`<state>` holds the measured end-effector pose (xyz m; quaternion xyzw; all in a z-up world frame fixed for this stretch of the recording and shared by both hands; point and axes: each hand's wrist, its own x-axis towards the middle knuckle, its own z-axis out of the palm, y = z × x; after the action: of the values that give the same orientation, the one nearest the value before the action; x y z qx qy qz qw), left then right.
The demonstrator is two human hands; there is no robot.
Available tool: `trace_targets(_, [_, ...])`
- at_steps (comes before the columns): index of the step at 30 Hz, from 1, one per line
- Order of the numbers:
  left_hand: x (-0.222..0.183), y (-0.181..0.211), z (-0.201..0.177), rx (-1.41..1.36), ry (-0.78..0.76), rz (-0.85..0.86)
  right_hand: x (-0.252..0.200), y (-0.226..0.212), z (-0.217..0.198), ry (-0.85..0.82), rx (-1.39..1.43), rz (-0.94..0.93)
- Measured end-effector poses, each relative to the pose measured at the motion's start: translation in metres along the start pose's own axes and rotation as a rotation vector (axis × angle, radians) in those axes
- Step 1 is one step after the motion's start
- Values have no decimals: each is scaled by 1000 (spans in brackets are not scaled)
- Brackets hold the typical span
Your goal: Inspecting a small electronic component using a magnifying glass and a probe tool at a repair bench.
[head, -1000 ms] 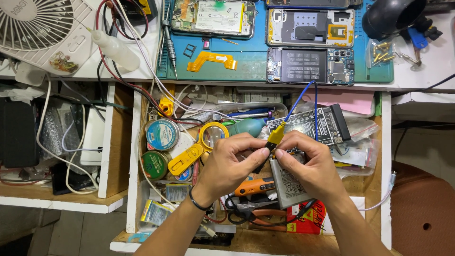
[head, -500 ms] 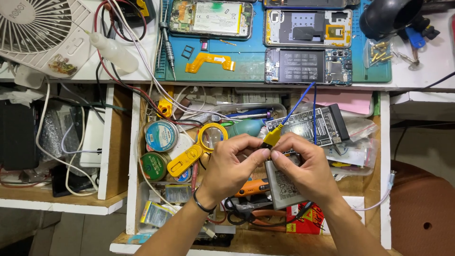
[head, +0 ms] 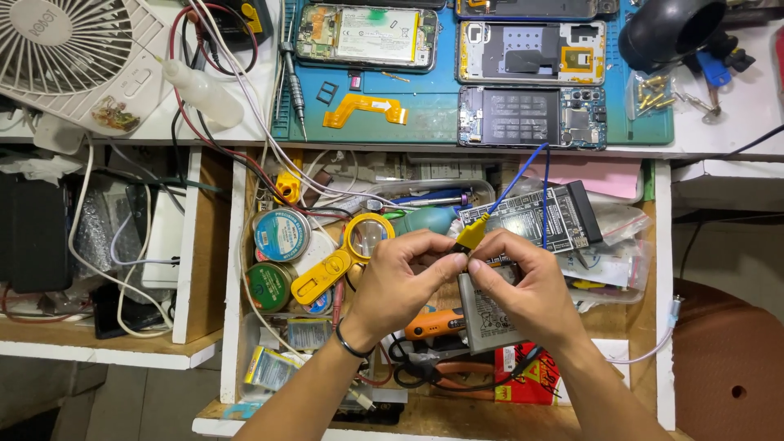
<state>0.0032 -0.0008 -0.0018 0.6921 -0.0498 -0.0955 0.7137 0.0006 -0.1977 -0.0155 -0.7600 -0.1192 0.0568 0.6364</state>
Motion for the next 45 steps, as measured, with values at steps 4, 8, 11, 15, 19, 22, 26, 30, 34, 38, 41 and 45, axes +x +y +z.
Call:
trace_targets(4, [-2, 4, -1, -15, -15, -11, -1, 6, -4, -4, 9, -2])
trace_targets(8, [-1, 10, -3, 53, -27, -16, -1, 8, -7, -7, 28, 4])
trace_targets(11, [-1, 9, -4, 59, -25, -20, -1, 9, -6, -12, 43, 5])
trace_targets(15, [0, 5, -4, 70, -21, -17, -1, 5, -5, -18, 67, 3])
trace_targets(19, [0, 5, -6, 70, -24, -22, 1, 8, -8, -31, 82, -10])
trace_targets(22, [0, 4, -6, 71, -18, -32, 1, 9, -8, -37, 90, -10])
trace_targets(26, [-1, 1, -10, 58, -34, -78, 0, 10, -9, -39, 176, 3])
trace_targets(30, [7, 0, -14, 161, -78, -136, -1, 12, -14, -165, 204, 154])
trace_targets(34, [9, 1, -20, 407, -122, -143, -2, 5, -10, -326, 222, 167])
trace_targets(38, [9, 22, -15, 699, -281, -200, -2, 8, -25, -388, 346, 125])
trace_targets(41, [8, 15, -15, 908, -320, -225, 1, 38, -41, -298, 491, 65])
trace_targets(45, [5, 15, -12, 1202, -220, -203, 3, 64, -57, 18, 836, 53])
